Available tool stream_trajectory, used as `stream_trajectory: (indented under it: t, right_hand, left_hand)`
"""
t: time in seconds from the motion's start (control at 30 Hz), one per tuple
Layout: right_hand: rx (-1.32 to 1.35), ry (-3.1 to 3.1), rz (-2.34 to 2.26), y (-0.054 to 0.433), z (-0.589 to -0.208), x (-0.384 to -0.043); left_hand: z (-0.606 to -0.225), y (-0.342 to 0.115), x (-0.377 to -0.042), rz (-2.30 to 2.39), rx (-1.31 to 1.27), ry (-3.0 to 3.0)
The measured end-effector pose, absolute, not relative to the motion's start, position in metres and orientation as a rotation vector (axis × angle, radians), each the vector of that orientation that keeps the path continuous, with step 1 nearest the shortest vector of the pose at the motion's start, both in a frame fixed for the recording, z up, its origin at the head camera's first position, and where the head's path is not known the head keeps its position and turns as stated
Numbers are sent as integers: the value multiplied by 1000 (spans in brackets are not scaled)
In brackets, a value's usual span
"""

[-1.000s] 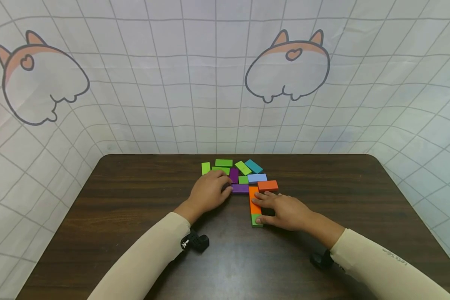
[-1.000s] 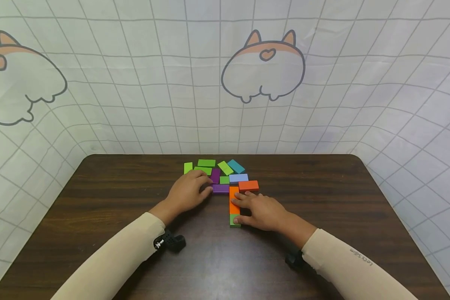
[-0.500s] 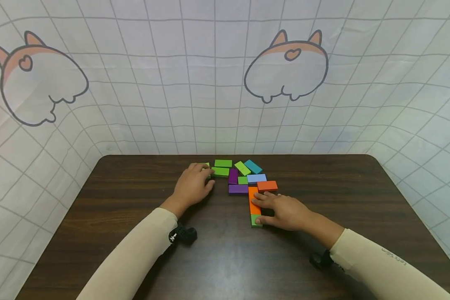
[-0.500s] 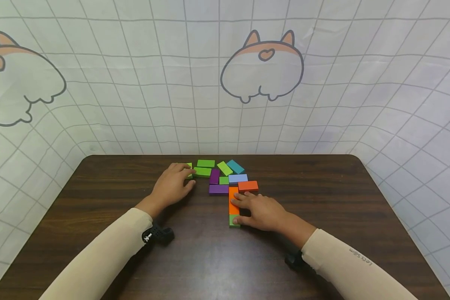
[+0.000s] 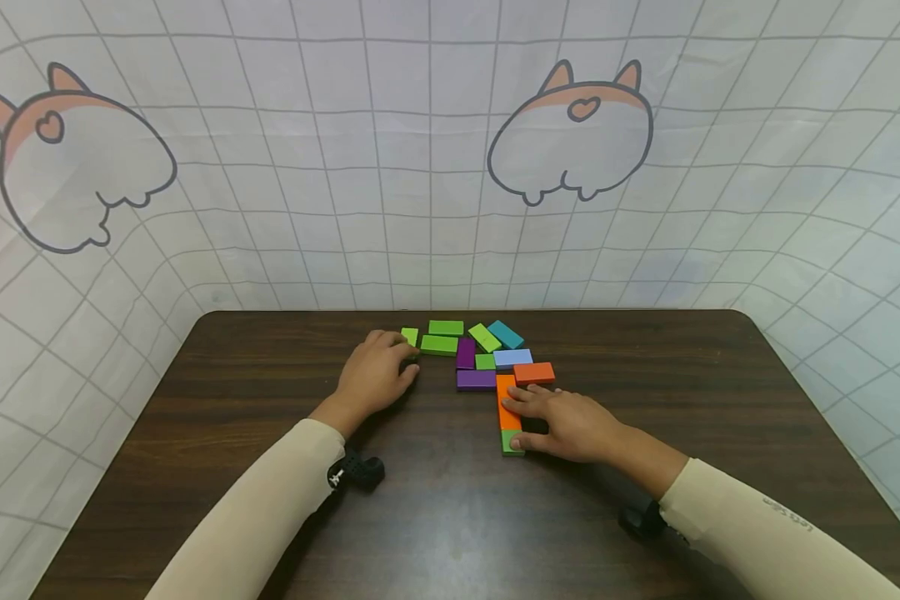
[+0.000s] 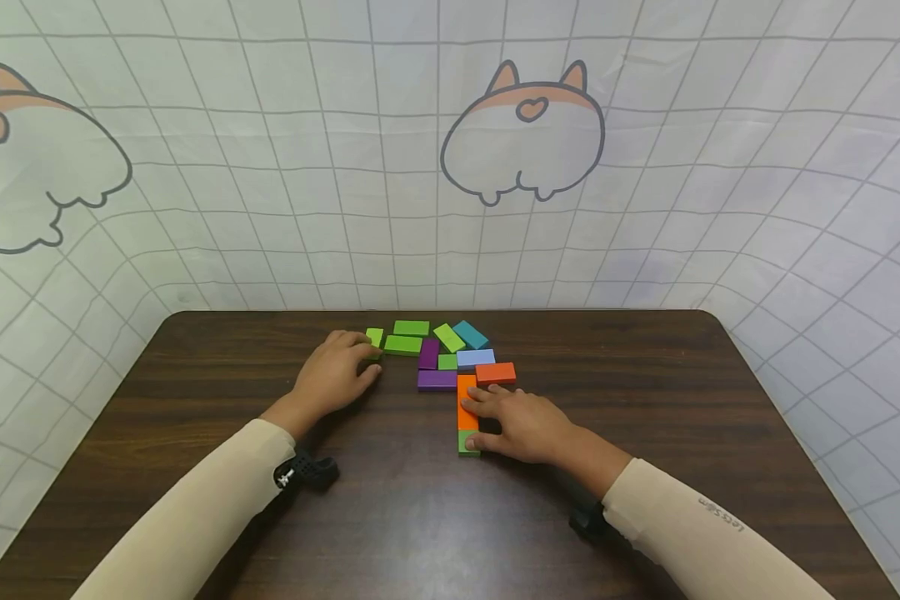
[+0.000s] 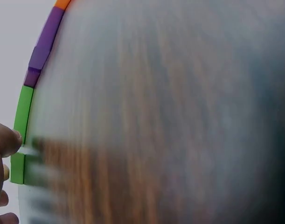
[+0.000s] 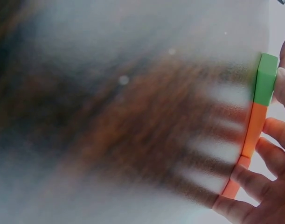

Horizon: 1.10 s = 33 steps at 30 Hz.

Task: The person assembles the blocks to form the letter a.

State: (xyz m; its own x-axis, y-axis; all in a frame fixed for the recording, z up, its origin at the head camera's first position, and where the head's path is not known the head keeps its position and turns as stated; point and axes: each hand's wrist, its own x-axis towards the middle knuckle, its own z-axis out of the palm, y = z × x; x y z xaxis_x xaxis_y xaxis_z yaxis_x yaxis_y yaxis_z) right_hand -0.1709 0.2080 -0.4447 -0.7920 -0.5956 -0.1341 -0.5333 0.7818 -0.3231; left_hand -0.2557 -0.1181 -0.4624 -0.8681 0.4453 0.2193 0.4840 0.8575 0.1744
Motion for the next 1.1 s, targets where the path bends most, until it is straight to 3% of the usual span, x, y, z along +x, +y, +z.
stream_trajectory:
  t: [1.1]
  right_hand:
    - [-897,2752,-402,209,-446,-171]
  left_hand:
    - [-457,-151,-255,-522,-635,-2897]
